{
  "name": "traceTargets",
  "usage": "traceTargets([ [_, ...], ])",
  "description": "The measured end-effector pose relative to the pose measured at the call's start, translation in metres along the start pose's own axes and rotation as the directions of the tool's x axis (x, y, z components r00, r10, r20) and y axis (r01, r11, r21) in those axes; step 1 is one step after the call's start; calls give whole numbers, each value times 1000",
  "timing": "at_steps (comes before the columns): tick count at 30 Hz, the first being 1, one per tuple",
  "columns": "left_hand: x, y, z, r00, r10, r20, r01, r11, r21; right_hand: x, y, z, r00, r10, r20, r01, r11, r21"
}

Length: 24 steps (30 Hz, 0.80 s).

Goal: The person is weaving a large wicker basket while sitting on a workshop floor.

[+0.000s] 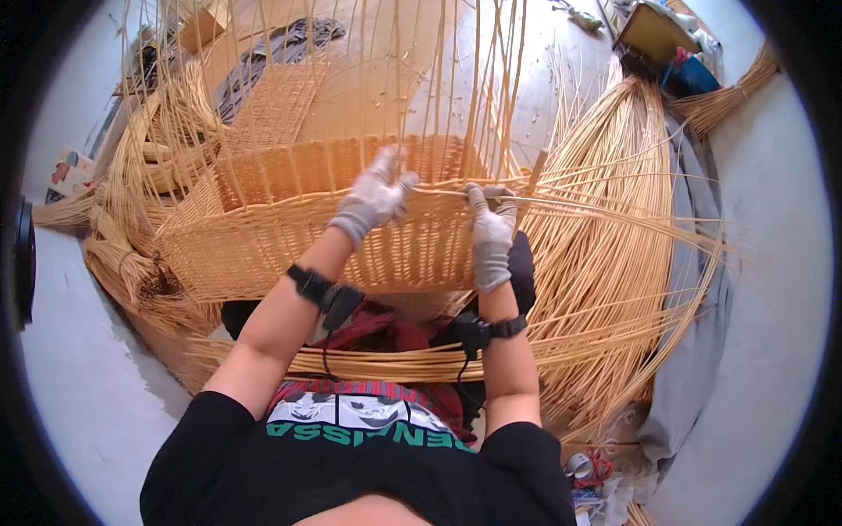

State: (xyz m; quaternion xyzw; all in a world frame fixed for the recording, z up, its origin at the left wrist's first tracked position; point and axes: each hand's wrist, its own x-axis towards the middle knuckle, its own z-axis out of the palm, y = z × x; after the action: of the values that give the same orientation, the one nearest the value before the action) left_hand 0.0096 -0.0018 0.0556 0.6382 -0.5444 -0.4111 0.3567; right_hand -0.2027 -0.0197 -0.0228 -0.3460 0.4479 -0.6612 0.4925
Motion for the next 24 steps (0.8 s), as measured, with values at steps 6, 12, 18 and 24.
traceTargets([
  [6,19,-3,31,981,-188,-41,186,982,-43,54,-68,90,666,-568,483,738,598,-313],
  [12,14,-5,27,987,-158,-1,156,975,-157,34,-37,-7,935,-343,88,311,915,258],
  [18,5,30,45,693,524,-495,-527,837,149,20,0,-114,984,-46,-171,69,989,129],
  [24,41,49,115,961,-171,216,152,983,101,65,-66,-55,975,-219,33,221,952,-214],
])
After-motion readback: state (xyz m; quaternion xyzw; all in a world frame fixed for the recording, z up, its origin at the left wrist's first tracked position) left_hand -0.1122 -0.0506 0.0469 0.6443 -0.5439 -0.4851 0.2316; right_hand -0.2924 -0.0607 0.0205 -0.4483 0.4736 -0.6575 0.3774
